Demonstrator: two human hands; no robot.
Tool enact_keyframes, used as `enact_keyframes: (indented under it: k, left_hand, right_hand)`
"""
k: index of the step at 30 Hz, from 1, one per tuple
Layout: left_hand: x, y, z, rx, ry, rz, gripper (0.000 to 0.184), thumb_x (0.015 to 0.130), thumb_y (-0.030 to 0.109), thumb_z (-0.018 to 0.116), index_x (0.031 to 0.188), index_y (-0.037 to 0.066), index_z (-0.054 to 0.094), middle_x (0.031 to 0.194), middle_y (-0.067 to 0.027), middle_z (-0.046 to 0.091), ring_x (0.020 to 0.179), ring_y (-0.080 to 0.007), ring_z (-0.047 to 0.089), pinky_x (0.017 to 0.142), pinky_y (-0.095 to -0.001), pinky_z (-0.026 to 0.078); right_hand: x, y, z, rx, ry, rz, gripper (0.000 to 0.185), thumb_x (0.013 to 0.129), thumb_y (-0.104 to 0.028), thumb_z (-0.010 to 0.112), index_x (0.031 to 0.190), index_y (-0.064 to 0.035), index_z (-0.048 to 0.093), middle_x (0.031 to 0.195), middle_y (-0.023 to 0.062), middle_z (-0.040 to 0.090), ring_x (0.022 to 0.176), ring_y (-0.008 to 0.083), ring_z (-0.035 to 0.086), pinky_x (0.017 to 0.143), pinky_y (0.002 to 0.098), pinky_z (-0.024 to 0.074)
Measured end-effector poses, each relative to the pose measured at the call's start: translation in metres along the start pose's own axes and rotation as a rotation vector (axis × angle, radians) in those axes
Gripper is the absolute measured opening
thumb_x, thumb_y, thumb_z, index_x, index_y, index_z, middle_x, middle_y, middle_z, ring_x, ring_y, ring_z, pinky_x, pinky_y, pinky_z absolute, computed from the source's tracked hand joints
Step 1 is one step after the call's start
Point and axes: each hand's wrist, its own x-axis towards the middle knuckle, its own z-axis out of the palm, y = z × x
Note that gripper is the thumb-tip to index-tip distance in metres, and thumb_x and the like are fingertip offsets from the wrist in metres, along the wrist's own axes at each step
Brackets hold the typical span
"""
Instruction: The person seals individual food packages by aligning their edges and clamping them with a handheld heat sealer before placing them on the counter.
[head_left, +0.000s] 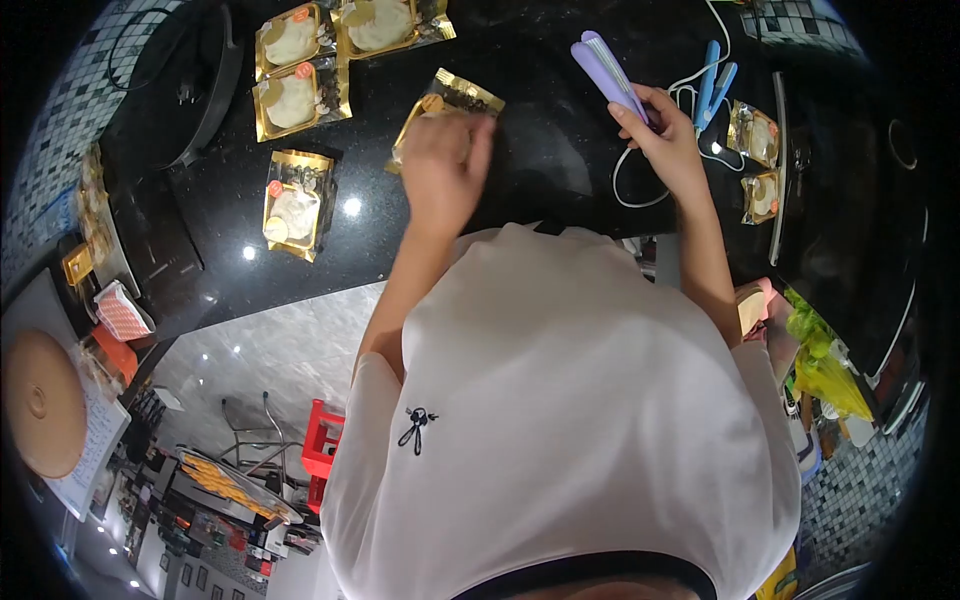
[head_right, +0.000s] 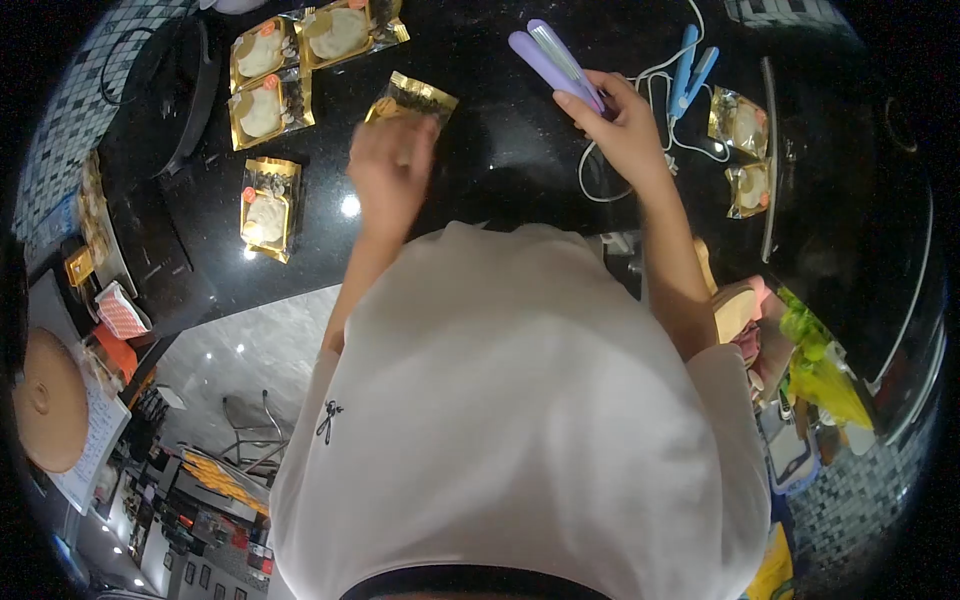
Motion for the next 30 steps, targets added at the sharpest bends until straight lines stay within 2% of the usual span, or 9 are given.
enact_keyframes:
  k: [2, 4, 9, 12, 13, 17, 19, 22, 30]
  left_hand:
    - [0.020, -0.023, -0.006, 0.066, 0.027, -0.081, 0.010, 0.078, 0.010, 0.065, 0.087, 0.005, 0.064, 0.082, -0.0106, 0.062, 0.079, -0.0302, 0.055, 0.068, -0.0403, 0.043]
    - [0.036, -0.039, -0.010, 0.089, -0.145, -0.277, 0.022, 0.083, 0.018, 0.061, 0.100, 0.005, 0.064, 0.093, -0.0143, 0.064, 0.091, -0.0329, 0.058, 0.080, -0.0397, 0.046]
    - [0.050, -0.071, 0.006, 0.001, -0.357, -0.641, 0.031, 0.082, 0.026, 0.062, 0.101, 0.002, 0.066, 0.086, -0.0151, 0.068, 0.078, -0.0306, 0.065, 0.074, -0.0352, 0.051]
    - [0.035, -0.099, 0.017, -0.251, -0.345, -0.726, 0.029, 0.081, 0.025, 0.064, 0.096, 0.000, 0.067, 0.076, -0.0129, 0.068, 0.071, -0.0210, 0.065, 0.069, -0.0296, 0.050]
    - [0.036, -0.092, 0.012, -0.365, -0.351, -0.758, 0.026, 0.082, 0.021, 0.066, 0.096, 0.000, 0.066, 0.076, -0.0092, 0.068, 0.070, -0.0109, 0.062, 0.065, -0.0239, 0.048]
    - [0.032, -0.066, -0.002, -0.685, -0.235, -0.817, 0.017, 0.086, 0.015, 0.063, 0.094, 0.000, 0.066, 0.078, -0.0030, 0.065, 0.070, -0.0062, 0.058, 0.063, -0.0212, 0.046]
    - [0.027, -0.063, -0.006, -0.783, -0.183, -0.844, 0.016, 0.088, 0.015, 0.063, 0.093, 0.000, 0.065, 0.079, -0.0008, 0.064, 0.070, -0.0054, 0.056, 0.063, -0.0205, 0.045]
    - [0.022, -0.057, -0.010, -0.760, -0.212, -0.817, 0.016, 0.089, 0.017, 0.063, 0.095, 0.003, 0.065, 0.085, -0.0008, 0.064, 0.078, -0.0066, 0.057, 0.072, -0.0208, 0.045]
    - [0.016, -0.044, -0.004, -0.827, -0.136, -0.821, 0.016, 0.089, 0.014, 0.063, 0.094, -0.001, 0.064, 0.081, -0.0006, 0.063, 0.074, -0.0051, 0.055, 0.067, -0.0196, 0.045]
  right_hand:
    - [-0.003, 0.007, -0.005, 0.008, 0.018, 0.036, 0.047, 0.078, -0.029, 0.074, 0.110, 0.0025, 0.060, 0.092, 0.0044, 0.060, 0.071, 0.0079, 0.057, 0.057, 0.0197, 0.0447]
    - [-0.004, 0.014, -0.010, 0.005, -0.014, 0.103, 0.047, 0.082, -0.029, 0.070, 0.116, 0.0007, 0.057, 0.089, 0.0019, 0.061, 0.069, 0.0065, 0.057, 0.058, 0.0192, 0.0442]
    - [0.003, 0.022, -0.006, -0.007, -0.197, 0.149, 0.044, 0.083, -0.029, 0.069, 0.115, -0.0022, 0.058, 0.087, 0.0001, 0.061, 0.068, 0.0060, 0.056, 0.058, 0.0183, 0.0433]
    - [0.010, 0.016, 0.008, -0.044, -0.331, 0.150, 0.042, 0.082, -0.029, 0.070, 0.114, -0.0038, 0.059, 0.087, -0.0004, 0.061, 0.068, 0.0057, 0.055, 0.057, 0.0181, 0.0431]
    - [0.012, 0.009, 0.015, -0.045, -0.369, 0.134, 0.041, 0.082, -0.029, 0.070, 0.113, -0.0040, 0.060, 0.087, -0.0003, 0.062, 0.067, 0.0055, 0.055, 0.058, 0.0182, 0.0433]
    - [0.023, 0.009, 0.041, -0.103, -0.433, 0.103, 0.041, 0.081, -0.027, 0.072, 0.111, -0.0010, 0.060, 0.089, 0.0011, 0.062, 0.071, 0.0069, 0.057, 0.061, 0.0200, 0.0450]
    - [0.025, 0.013, 0.045, -0.147, -0.434, -0.066, 0.040, 0.081, -0.025, 0.072, 0.109, 0.0007, 0.061, 0.092, 0.0018, 0.060, 0.075, 0.0078, 0.057, 0.065, 0.0212, 0.0453]
    - [0.023, 0.008, 0.051, -0.219, -0.447, -0.180, 0.036, 0.080, -0.020, 0.072, 0.107, 0.0019, 0.061, 0.095, 0.0039, 0.057, 0.081, 0.0104, 0.057, 0.072, 0.0234, 0.0453]
    - [0.015, -0.010, 0.069, -0.401, -0.297, -0.362, 0.031, 0.080, -0.027, 0.070, 0.096, -0.0014, 0.065, 0.085, 0.0097, 0.062, 0.076, 0.0217, 0.060, 0.068, 0.0293, 0.0457]
